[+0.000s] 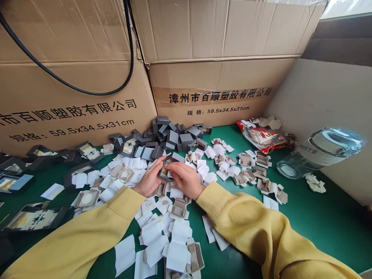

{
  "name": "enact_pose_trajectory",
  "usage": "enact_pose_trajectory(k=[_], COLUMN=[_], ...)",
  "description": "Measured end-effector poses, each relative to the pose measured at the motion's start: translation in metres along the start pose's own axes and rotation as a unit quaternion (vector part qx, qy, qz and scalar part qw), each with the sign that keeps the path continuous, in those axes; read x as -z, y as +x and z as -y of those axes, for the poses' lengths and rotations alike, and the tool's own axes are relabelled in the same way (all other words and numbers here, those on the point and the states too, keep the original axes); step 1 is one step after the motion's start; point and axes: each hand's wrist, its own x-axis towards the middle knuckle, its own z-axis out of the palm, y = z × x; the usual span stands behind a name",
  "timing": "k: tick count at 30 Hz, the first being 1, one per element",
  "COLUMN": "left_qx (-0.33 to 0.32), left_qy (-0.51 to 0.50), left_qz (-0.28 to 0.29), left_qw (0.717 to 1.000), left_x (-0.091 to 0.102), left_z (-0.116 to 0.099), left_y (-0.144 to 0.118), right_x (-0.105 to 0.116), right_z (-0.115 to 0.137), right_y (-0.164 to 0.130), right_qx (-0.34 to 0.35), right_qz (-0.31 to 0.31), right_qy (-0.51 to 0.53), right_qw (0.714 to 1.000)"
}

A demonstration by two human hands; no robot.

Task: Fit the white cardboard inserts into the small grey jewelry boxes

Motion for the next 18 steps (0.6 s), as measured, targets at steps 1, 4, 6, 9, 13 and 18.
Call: enact_pose_trajectory(k=[1,4,6,9,13,18], left_qx=[0.001,0.004,0.01,0.022,0.024,0.031], left_qy=[0.0,0.001,0.008,0.006,-0.015,0.018], left_qz=[0.005,0.024,0.034,0.035,0.025,0.035], left_qw=[1.0,1.0,0.999,0.999,0.999,0.999], left_x=[0.0006,0.0011,0.0004,-0.0001,0.0008,0.0035], left_z=[0.0005,0.0004,-0.0006,-0.002,-0.0025,-0.0004], left_y=[-0.0002,-0.0018,-0.0032,-0.0037,-0.0024,-0.0037], right_x=[0.0,0.0001,0.0001,0.0,0.0001,-0.0004], right_z=[0.0,0.0007,0.0015,0.0022,0.0013,-0.0011], right_y=[0.0,0.0002,0.0003,0.0,-0.0012,-0.0027], right_qx=[-0.009,-0.029,-0.029,-0.012,0.006,0.04], right_qz=[0.002,0.003,0.001,0.004,0.004,0.0], right_qy=[0.001,-0.003,-0.01,-0.019,-0.01,-0.004], right_qw=[1.0,1.0,1.0,1.0,1.0,0.999])
